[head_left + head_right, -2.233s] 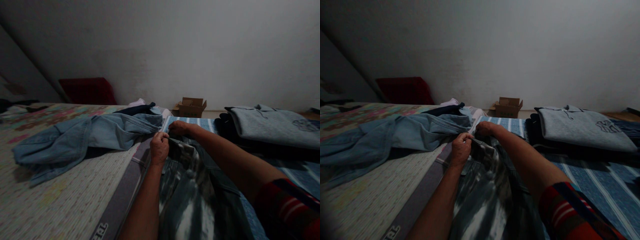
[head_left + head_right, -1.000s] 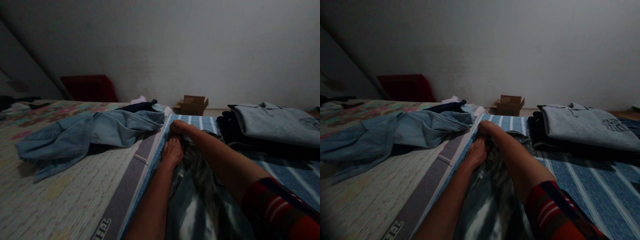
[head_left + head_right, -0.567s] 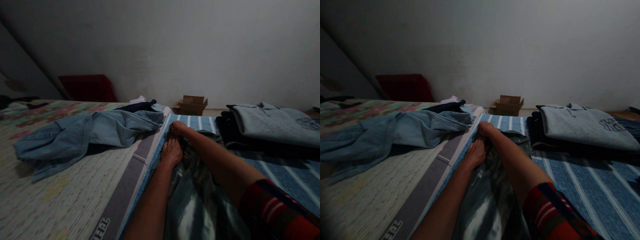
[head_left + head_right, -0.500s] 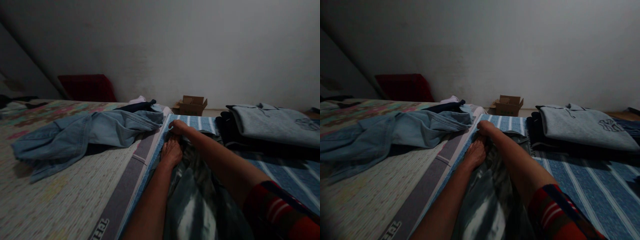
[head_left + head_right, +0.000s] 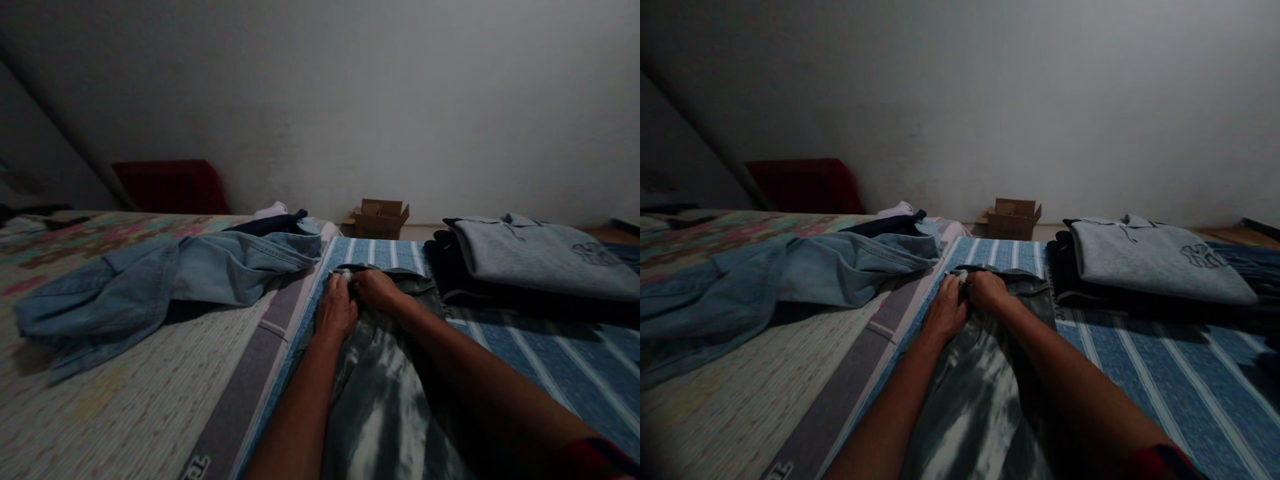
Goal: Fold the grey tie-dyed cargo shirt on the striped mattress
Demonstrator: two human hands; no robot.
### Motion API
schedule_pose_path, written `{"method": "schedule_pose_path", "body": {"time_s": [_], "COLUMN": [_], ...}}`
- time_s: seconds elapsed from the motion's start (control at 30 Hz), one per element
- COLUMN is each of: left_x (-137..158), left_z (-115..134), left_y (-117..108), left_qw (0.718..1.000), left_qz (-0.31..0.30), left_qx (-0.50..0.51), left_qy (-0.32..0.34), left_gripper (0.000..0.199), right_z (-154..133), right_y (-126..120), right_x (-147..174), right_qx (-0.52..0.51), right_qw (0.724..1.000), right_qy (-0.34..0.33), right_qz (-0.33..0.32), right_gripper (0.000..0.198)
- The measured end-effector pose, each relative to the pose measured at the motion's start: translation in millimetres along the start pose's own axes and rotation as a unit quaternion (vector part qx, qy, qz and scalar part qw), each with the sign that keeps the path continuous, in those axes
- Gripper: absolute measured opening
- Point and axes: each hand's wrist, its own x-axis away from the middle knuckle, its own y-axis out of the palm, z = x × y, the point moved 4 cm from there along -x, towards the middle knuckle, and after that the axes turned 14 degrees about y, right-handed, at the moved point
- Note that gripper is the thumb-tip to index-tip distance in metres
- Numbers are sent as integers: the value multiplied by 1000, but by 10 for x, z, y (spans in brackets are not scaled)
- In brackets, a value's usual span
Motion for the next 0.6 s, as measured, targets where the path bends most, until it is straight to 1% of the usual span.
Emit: {"method": "schedule_pose_path", "body": {"time_s": [0.1, 0.23, 0.37, 0.53, 0.6], "left_x": [-6, -12, -24, -41, -41], "left_z": [-25, -51, -68, -69, -76], "left_y": [-22, 29, 79, 89, 96], "left_qw": [1000, 997, 993, 990, 988], "left_qz": [5, -40, -86, -119, -131], "left_qx": [-27, -52, -54, -54, -53], "left_qy": [-10, -36, -62, -61, -67], "left_gripper": [48, 49, 50, 51, 52], "right_z": [17, -11, -51, -73, -81], "right_y": [26, 77, 123, 97, 91], "right_x": [21, 61, 132, 192, 208], "right_qx": [0, 0, 1, 8, 18], "right_qw": [1000, 999, 999, 999, 999], "right_qy": [15, 34, 40, 41, 42], "right_qz": [5, 20, 28, 11, -11], "right_gripper": [29, 28, 29, 29, 31]}}
